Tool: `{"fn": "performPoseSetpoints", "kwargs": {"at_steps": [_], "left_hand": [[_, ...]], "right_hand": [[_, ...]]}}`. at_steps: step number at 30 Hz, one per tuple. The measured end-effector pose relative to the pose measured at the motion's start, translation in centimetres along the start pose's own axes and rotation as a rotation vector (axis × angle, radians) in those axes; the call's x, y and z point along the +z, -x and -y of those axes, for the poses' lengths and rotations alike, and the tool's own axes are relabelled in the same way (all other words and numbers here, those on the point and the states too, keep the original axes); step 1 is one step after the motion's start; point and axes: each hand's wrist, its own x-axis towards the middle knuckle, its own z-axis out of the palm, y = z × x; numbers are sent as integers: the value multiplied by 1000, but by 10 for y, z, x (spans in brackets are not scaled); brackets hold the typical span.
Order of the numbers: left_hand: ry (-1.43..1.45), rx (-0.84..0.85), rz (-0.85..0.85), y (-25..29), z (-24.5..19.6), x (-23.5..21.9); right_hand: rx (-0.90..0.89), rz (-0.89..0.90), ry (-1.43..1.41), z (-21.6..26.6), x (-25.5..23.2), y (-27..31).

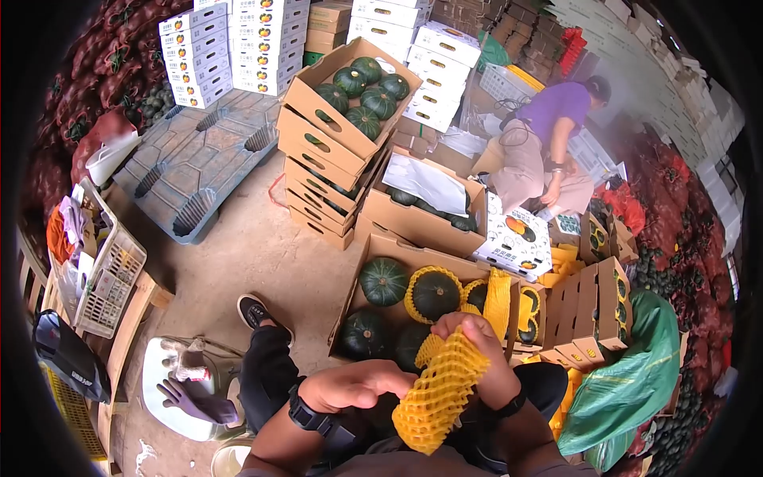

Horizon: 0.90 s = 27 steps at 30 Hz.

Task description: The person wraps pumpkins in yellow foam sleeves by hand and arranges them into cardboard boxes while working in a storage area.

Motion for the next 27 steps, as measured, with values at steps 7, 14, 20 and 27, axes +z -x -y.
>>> {"fn": "performPoseSetpoints", "kwargs": {"at_steps": [7, 14, 20, 27], "left_hand": [[343, 702, -820, -15, -26, 0], [147, 366, -1514, 5, -7, -32], [170, 325, -1598, 3, 7, -34], [102, 261, -1563, 5, 23, -43]], "right_hand": [[-1, 303, 1059, -19, 27, -78], [495, 34, 2341, -80, 38, -145], [443, -11, 2039, -69, 19, -123], [339, 39, 1832, -74, 2, -136]]}}
